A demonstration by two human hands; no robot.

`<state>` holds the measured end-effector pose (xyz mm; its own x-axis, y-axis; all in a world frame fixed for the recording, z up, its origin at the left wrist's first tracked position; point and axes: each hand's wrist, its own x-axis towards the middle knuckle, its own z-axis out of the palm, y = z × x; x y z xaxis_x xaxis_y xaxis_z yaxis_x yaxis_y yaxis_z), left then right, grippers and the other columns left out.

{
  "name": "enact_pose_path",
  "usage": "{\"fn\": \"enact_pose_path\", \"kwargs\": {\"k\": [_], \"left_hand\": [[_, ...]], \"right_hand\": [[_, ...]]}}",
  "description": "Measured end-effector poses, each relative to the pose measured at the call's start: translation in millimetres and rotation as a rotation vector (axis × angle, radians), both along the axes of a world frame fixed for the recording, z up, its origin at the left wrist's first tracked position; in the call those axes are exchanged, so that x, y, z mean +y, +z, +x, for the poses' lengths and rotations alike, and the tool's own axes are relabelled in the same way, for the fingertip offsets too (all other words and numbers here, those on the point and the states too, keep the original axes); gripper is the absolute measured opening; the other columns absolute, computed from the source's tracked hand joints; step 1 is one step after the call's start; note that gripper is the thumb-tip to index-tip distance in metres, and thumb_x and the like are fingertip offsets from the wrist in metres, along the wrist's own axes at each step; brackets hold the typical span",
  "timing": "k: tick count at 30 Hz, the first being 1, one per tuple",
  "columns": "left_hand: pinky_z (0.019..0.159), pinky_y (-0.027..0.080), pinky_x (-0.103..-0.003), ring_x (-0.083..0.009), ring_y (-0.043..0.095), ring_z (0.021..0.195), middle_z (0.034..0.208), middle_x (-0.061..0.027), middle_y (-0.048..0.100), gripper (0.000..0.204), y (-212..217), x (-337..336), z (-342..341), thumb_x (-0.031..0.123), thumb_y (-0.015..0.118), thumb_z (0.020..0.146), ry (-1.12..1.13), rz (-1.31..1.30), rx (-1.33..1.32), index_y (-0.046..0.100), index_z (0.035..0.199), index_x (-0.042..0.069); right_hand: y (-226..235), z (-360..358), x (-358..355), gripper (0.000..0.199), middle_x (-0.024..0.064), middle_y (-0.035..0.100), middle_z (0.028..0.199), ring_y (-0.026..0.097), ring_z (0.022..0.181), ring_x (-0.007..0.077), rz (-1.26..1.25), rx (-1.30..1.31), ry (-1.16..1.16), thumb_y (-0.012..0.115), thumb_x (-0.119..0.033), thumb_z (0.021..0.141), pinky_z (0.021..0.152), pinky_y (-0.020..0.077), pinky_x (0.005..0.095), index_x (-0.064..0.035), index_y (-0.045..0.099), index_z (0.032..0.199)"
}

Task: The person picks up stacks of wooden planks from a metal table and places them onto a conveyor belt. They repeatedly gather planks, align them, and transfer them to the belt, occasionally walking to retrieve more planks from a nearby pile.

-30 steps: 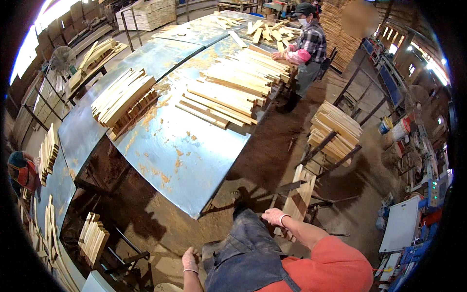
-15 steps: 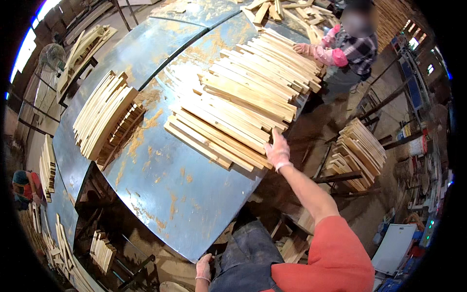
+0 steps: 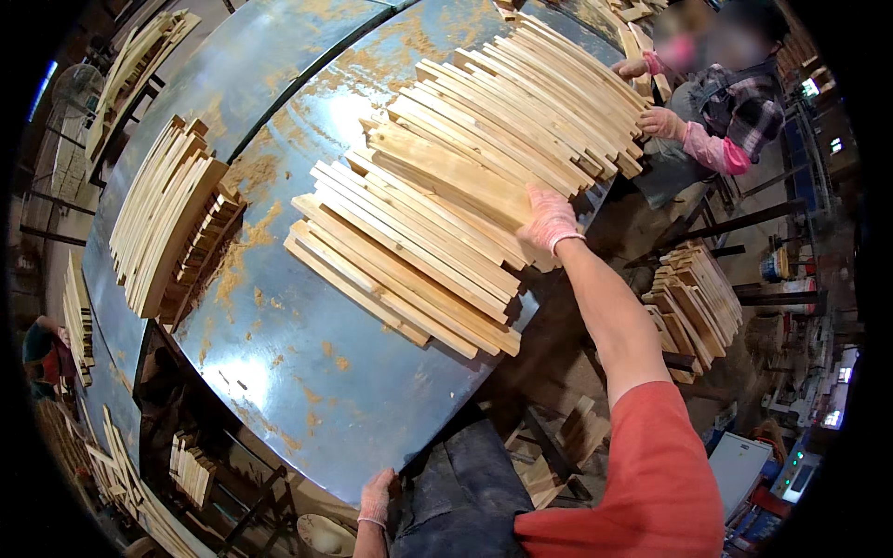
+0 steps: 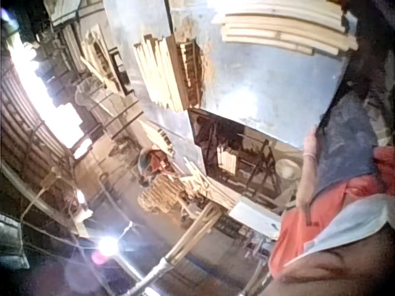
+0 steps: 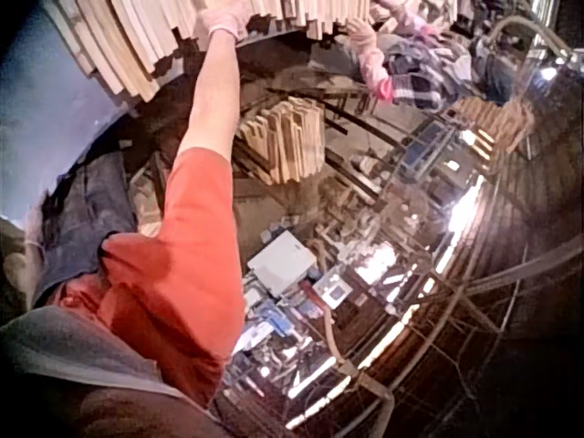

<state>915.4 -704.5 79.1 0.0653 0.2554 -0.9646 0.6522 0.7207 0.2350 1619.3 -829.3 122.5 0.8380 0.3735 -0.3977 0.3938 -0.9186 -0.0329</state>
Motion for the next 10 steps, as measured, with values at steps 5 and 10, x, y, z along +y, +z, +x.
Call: {"fn": "enact_pose_path", "kwargs": {"k": [5,10], "left_hand": [[0.082,0.048,-0.029,-0.0131,0.060,0.086,0.093,-0.0007,0.067,0.034,33,13,93,0.032,0.068,0.106,-0.307,0.078,-0.238,0.075,0.111,-0.002],[0.086,0.050,-0.032,-0.0141,0.060,0.096,0.112,-0.0050,0.068,0.051,54,14,178,0.036,0.073,0.106,-0.270,-0.080,-0.611,0.064,0.140,-0.002]], "right_hand": [[2,-85,-2,0.074,0.0188,0.078,0.111,0.073,0.100,0.0281,0.770,0.735,-0.363,0.091,-0.045,0.077,0.093,0.0582,0.0410,-0.0011,0.068,0.132],[29,-212,4,0.076,0.0140,0.073,0.130,0.064,0.120,0.0217,1.011,1.112,-0.517,0.087,-0.036,0.091,0.112,0.0476,0.0331,-0.0002,0.060,0.152]]}}
